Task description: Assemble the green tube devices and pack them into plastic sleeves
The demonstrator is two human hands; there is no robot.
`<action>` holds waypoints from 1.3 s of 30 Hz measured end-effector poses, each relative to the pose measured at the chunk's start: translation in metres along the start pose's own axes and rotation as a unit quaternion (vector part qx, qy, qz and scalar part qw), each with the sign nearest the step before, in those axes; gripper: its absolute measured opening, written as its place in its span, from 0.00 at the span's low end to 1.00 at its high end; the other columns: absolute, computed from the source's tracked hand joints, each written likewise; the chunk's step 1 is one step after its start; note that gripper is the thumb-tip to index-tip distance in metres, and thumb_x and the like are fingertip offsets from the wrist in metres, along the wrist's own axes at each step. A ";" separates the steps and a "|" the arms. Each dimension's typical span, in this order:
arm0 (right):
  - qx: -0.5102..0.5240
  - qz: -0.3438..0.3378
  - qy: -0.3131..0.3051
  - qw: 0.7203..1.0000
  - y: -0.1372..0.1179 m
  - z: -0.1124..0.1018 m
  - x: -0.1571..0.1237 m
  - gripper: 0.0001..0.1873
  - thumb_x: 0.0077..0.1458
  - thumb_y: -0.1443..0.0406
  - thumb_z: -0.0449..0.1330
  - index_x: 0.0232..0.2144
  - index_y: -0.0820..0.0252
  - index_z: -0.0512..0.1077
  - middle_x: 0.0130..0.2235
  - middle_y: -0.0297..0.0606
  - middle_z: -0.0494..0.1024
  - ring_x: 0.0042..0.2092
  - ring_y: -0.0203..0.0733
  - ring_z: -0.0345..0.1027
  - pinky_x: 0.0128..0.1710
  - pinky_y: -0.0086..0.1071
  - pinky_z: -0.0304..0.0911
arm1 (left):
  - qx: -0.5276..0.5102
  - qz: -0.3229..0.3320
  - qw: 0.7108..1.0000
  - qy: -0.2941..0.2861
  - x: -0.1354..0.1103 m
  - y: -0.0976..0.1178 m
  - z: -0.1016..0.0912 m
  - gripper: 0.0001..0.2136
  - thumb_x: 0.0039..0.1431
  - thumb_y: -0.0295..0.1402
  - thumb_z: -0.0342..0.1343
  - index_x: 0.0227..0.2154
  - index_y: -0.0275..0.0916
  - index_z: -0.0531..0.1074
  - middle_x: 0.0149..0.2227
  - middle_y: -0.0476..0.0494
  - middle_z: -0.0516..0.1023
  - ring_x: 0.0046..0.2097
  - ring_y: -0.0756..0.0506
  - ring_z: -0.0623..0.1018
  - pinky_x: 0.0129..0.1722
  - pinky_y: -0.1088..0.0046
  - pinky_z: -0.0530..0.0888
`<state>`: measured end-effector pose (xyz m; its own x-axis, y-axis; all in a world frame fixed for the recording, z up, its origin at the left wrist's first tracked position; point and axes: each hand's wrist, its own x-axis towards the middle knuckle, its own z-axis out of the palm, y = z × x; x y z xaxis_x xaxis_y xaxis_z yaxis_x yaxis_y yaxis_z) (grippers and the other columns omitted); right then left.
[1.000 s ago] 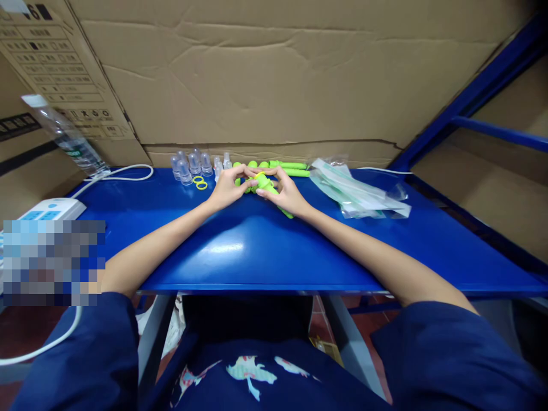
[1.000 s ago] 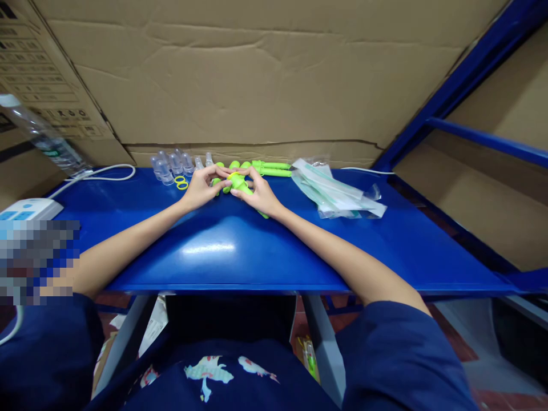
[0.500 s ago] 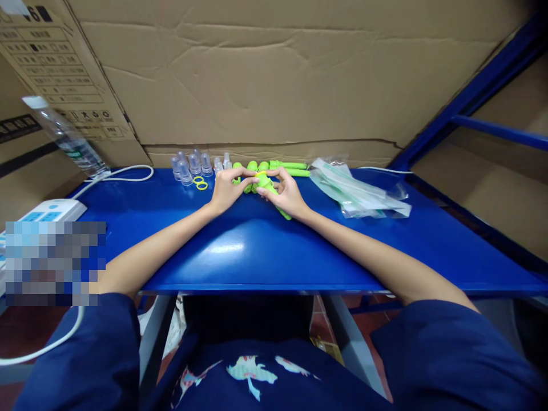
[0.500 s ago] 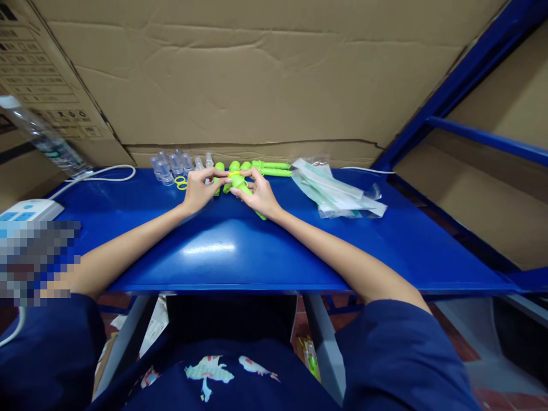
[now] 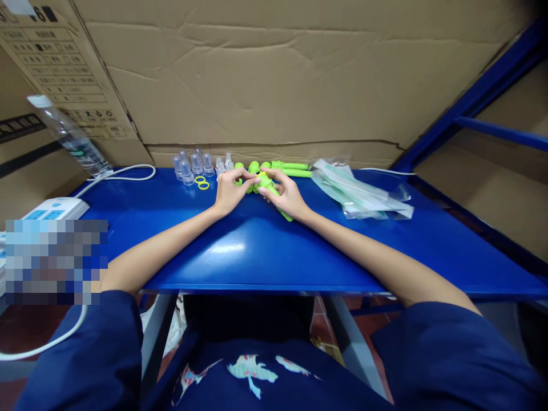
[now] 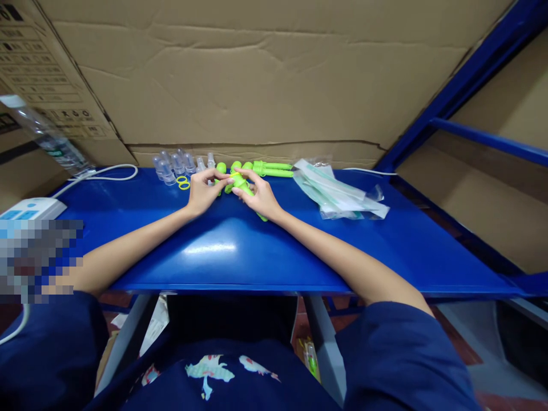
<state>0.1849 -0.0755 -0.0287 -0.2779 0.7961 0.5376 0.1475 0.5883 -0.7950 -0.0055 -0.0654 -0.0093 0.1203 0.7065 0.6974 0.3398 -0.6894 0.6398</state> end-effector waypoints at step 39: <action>0.088 0.054 0.018 0.994 0.031 0.019 -0.002 0.35 0.59 0.41 0.62 0.59 0.52 0.62 0.63 0.49 0.71 0.44 0.46 0.80 0.44 0.44 0.80 | -0.142 -0.117 0.980 -0.076 0.008 -0.024 -0.001 0.21 0.50 0.44 0.74 0.43 0.37 0.86 0.46 0.38 0.87 0.49 0.35 0.86 0.54 0.59 0.81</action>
<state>0.1714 -0.0611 -0.0598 -0.2358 0.8596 0.4533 0.0047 0.4675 -0.8840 -0.0136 -0.0432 -0.0192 0.2157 0.8509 0.4789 0.1049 -0.5078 0.8551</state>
